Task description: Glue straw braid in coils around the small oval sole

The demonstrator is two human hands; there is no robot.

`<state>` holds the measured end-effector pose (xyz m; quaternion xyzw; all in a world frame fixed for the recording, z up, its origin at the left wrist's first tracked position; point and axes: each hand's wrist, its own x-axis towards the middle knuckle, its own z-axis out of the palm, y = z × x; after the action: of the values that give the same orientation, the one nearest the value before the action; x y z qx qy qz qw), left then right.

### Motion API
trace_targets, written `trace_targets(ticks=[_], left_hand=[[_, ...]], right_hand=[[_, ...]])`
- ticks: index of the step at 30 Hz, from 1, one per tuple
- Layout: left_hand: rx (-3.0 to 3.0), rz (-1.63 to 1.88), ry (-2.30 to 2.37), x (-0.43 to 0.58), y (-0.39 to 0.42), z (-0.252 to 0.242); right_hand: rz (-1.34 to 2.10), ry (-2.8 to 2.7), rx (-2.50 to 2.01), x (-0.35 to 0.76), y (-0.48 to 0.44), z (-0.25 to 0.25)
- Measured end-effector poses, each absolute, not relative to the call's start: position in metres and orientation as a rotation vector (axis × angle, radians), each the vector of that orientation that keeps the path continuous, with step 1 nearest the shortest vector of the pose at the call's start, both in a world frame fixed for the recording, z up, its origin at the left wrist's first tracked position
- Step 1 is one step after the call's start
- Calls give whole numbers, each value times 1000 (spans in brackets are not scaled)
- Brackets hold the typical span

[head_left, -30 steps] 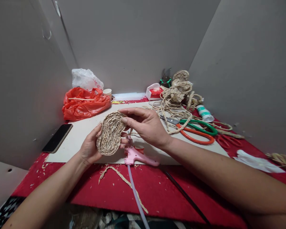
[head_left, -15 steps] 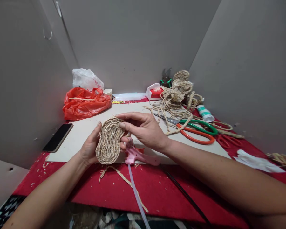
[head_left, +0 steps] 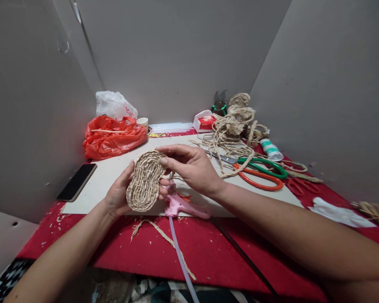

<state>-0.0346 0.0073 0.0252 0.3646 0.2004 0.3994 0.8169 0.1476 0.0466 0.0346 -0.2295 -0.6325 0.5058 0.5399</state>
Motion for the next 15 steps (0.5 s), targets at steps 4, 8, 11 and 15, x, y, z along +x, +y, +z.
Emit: trace_targets(ticks=[4,8,11,15], left_hand=[[782,859,399,-32,6,24],[775,885,401,-30,5,25],[759,898,405,-28,4,25],[755,909,413,-28,5,25]], right_hand=[[1161,-1517,-550,148,46,34],[1107,-1529,-551,148,44,34],[1096,-1542,-550,148,43,34],[1089,-1546,-544,148,43,32]])
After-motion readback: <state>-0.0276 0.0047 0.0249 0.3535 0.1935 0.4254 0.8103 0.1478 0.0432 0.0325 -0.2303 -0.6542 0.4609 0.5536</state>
